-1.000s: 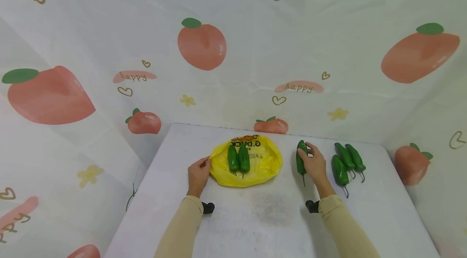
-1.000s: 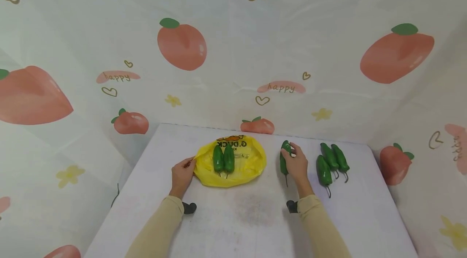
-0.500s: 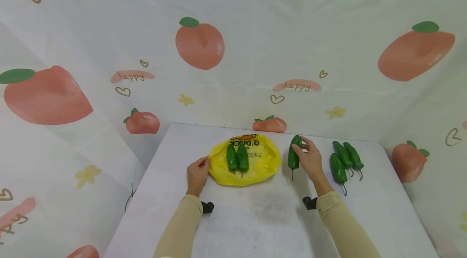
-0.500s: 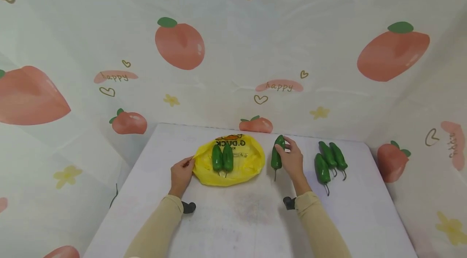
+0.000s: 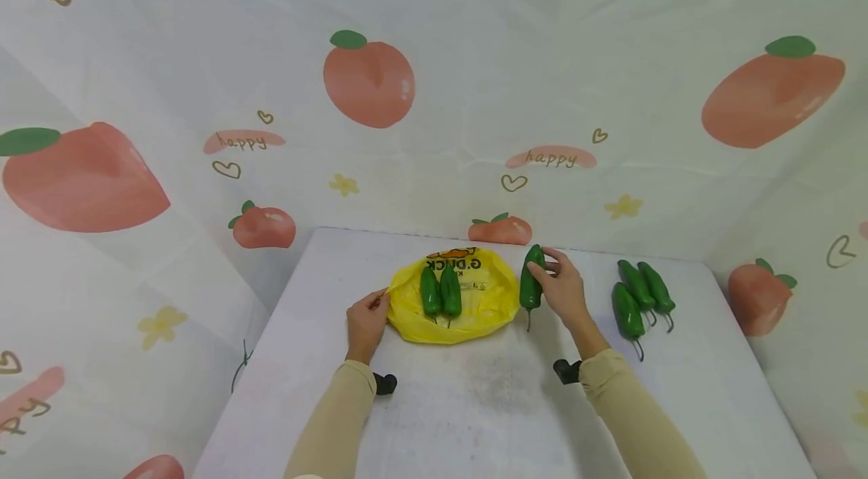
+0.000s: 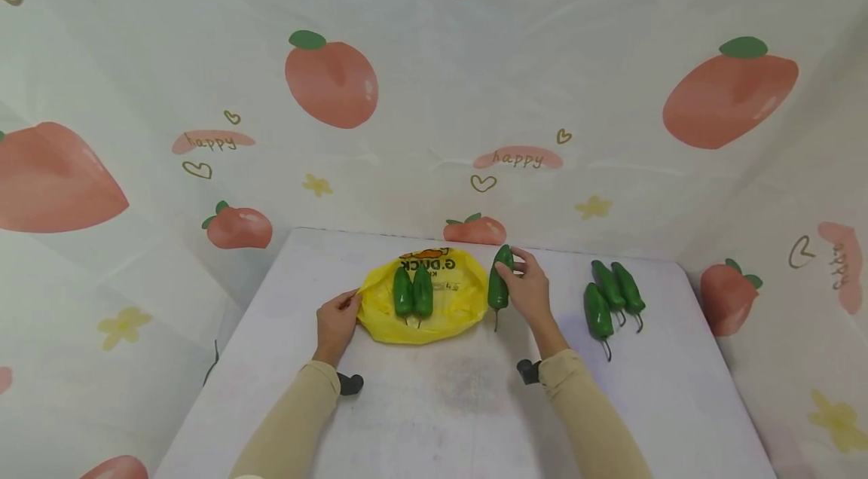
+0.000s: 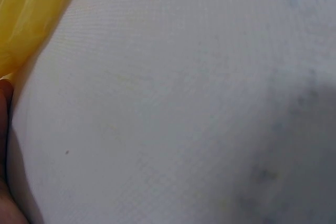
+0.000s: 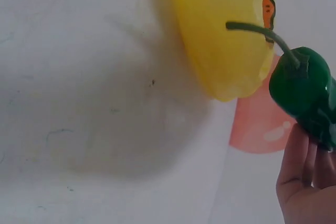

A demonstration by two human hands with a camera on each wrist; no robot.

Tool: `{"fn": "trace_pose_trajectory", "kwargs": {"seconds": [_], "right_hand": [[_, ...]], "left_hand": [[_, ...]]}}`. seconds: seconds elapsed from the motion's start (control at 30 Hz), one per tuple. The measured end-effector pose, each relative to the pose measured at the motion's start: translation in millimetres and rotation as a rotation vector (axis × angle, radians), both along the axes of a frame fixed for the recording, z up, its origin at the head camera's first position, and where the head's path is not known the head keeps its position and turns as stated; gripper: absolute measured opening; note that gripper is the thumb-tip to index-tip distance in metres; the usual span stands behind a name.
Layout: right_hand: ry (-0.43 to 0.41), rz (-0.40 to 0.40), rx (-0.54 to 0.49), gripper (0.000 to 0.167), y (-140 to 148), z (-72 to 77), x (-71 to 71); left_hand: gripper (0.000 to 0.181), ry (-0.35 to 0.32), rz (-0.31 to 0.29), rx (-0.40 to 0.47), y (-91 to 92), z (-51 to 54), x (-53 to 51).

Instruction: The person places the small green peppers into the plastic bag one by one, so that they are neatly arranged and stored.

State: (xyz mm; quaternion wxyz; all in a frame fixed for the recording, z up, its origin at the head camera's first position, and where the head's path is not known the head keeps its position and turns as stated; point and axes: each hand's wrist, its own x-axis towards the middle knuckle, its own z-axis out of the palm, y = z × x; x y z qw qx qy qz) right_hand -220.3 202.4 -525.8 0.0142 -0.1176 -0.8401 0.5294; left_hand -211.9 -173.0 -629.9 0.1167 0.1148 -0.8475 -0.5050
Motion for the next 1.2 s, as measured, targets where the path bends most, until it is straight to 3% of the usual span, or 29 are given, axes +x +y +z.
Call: {"fn": "trace_pose_trajectory", "kwargs": {"seconds": [0.77, 1.2], "right_hand": [[0.029, 0.071, -0.124, 0.061, -33.0, 3.8, -10.1], [-0.002, 0.089, -0.113, 0.056, -51.4, -3.4, -19.3]], "left_hand": [[0.026, 0.006, -0.001, 0.036, -0.4, 0.4, 1.3], [0.026, 0.024, 0.009, 0.038, 0.0, -2.6, 0.6]]}}
